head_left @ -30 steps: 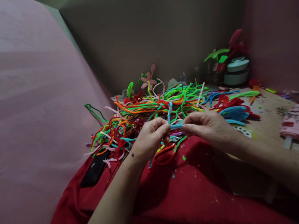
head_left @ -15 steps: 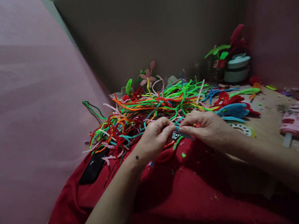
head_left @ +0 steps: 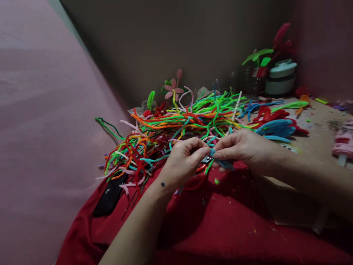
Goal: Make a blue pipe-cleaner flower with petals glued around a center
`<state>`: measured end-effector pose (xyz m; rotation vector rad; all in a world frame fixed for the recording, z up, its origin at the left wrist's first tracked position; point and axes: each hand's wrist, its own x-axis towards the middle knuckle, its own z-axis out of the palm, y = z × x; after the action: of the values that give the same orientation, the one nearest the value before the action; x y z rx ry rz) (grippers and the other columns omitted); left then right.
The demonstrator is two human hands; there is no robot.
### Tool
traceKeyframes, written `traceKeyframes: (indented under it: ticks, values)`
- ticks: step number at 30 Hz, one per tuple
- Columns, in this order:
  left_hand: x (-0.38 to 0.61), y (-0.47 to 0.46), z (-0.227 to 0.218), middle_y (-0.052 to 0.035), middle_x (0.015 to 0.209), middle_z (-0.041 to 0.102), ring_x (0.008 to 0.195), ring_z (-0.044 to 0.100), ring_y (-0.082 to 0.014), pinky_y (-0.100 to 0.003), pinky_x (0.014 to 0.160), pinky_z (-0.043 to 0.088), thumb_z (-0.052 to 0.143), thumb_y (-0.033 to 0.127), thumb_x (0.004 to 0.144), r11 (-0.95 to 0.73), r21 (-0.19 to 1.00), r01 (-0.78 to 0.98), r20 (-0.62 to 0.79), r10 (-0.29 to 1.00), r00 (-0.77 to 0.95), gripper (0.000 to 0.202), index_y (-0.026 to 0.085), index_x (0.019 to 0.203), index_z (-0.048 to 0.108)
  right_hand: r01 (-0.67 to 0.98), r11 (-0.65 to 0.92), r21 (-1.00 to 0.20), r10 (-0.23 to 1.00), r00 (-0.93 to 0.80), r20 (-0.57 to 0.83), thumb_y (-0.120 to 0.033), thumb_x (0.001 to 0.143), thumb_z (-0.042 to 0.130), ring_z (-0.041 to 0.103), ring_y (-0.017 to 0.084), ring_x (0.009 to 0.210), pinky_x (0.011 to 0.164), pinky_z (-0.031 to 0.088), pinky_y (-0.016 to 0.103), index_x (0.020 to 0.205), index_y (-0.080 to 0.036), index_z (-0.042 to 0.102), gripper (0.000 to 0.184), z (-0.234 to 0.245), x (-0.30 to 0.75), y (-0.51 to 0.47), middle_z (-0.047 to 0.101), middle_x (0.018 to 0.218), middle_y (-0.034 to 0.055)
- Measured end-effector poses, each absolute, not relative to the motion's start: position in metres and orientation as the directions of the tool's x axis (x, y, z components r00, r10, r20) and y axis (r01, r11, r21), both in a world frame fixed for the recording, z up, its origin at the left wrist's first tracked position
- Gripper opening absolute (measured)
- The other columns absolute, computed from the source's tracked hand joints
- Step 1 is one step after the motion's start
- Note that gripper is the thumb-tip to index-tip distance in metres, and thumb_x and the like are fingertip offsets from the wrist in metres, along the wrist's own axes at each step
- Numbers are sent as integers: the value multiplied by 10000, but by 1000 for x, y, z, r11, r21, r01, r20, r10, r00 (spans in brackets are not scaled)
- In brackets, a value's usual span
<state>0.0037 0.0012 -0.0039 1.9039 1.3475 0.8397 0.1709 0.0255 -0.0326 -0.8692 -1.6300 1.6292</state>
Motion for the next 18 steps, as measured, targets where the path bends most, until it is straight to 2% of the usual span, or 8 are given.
traceKeyframes:
  ticks: [7,11,16,18]
  values:
    - [7,2,-13,68,508,421,420,358,-46,-172,408,265,536,271,751,-138,899,415,40,971,237,130,150,707,520,-41,-131,-991,832,-548,-87,-221,666,651,538,95,422,448,460,226,572,-135,645,127,-35,168,24,626,500,22]
    - [8,3,-19,61,532,442,433,380,-51,-173,416,290,522,253,750,-182,885,428,96,972,215,103,157,712,516,-80,-182,-980,826,-553,-108,-205,651,662,521,83,403,438,455,213,586,-128,646,102,-38,167,23,596,474,-2]
    - [10,3,-28,37,587,505,495,456,-71,-181,468,359,518,252,755,-261,799,542,193,964,181,96,166,714,535,-66,-201,-977,815,-565,-129,-181,594,706,479,64,365,393,416,188,481,-130,604,160,-39,166,22,556,423,-23]
    - [11,2,-28,40,583,505,490,459,-70,-182,466,362,530,261,752,-245,821,515,187,969,162,101,167,716,533,-57,-224,-973,807,-571,-152,-161,591,697,513,81,380,404,431,197,488,-135,608,139,-38,166,22,587,443,-9]
